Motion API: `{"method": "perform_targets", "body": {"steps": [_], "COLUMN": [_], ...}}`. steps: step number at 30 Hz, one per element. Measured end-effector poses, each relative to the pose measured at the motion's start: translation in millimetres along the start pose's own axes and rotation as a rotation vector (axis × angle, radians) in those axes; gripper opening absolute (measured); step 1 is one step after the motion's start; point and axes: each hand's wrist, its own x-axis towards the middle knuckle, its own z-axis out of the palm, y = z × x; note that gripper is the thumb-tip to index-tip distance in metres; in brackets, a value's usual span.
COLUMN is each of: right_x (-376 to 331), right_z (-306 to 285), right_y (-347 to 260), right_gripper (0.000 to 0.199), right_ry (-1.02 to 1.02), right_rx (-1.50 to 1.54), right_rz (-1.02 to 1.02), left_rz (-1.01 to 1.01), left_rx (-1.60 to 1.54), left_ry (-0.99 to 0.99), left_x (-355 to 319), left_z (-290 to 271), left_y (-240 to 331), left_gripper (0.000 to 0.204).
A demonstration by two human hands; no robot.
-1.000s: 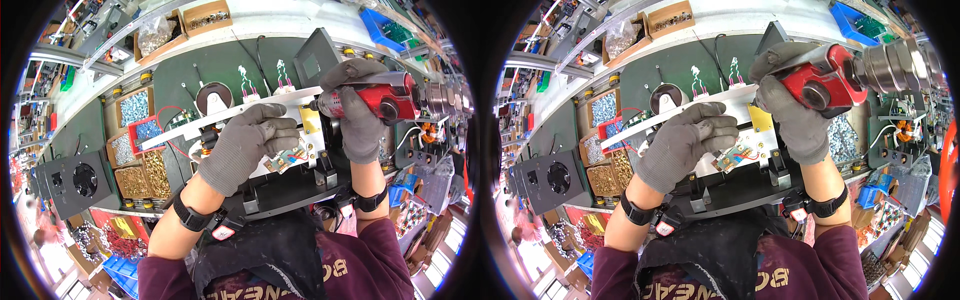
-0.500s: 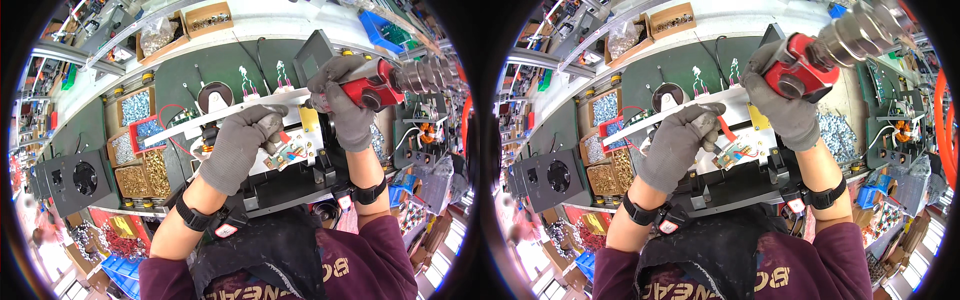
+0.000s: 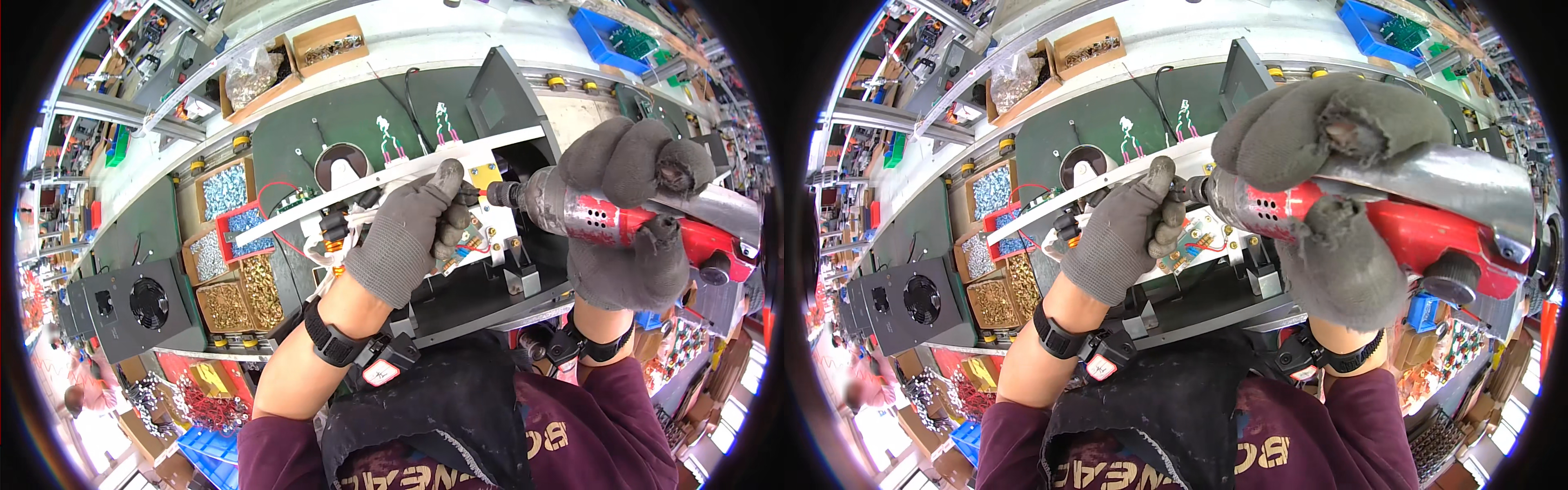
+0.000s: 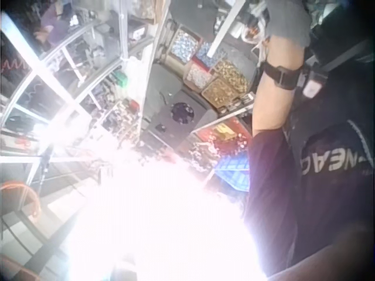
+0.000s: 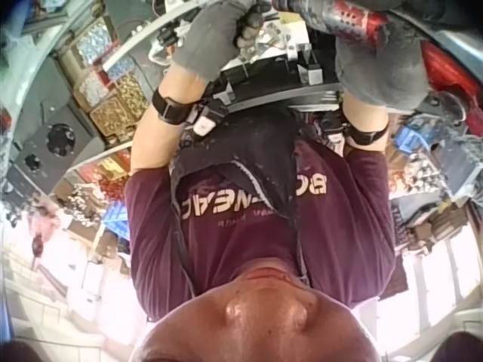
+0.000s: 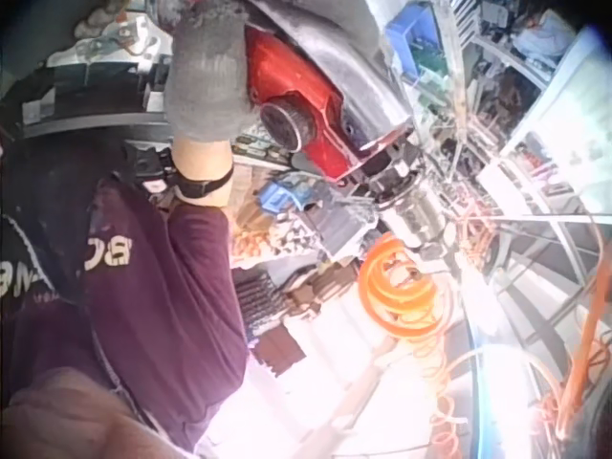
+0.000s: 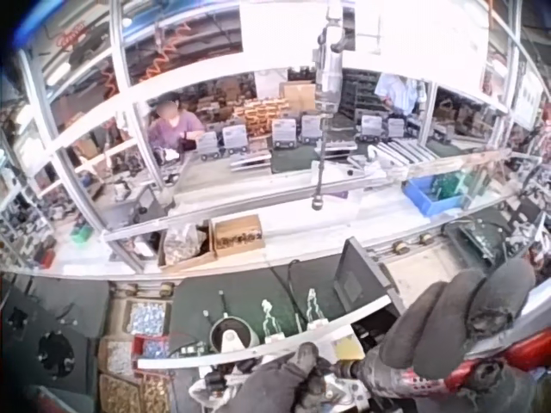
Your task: Assembling components of a solar inverter on a factory production line.
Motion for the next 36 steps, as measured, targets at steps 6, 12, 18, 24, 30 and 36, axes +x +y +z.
{"method": "perform_targets", "body": {"steps": [6, 12, 18, 24, 30, 36], "right_x": [0, -4, -10, -24, -22, -17], "right_z": [-2, -8, -25, -38, -34, -29], "right_y": [-1, -2, 4, 23, 37, 45], "right_gripper": [0.033, 0.033, 0.033, 0.031, 0.027, 0.021], "right_ry": [0.000, 0.020, 0.259, 0.149, -0.010, -0.032], "right_rx": [-0.007, -0.019, -0.139, -0.126, -0.222, -0.160], "right_rz": [0.010, 0.040, 0.189, 0.408, 0.217, 0.210], "left_rz": [-0.001, -0.141, -0.262, -0.232, -0.185, 0.360], "left_rx": [0.091, 0.120, 0.324, 0.384, 0.463, 0.572], "left_ry": [-0.047, -0.014, 0.050, 0.049, 0.029, 0.206], "left_x": [2, 7, 13, 14, 11, -9], "left_z": [3, 14, 11, 4, 11, 1], "left_y": [-3, -3, 4, 3, 9, 26], "left_gripper": [0.044, 0.056, 0.069, 0.069, 0.063, 0.042]}}
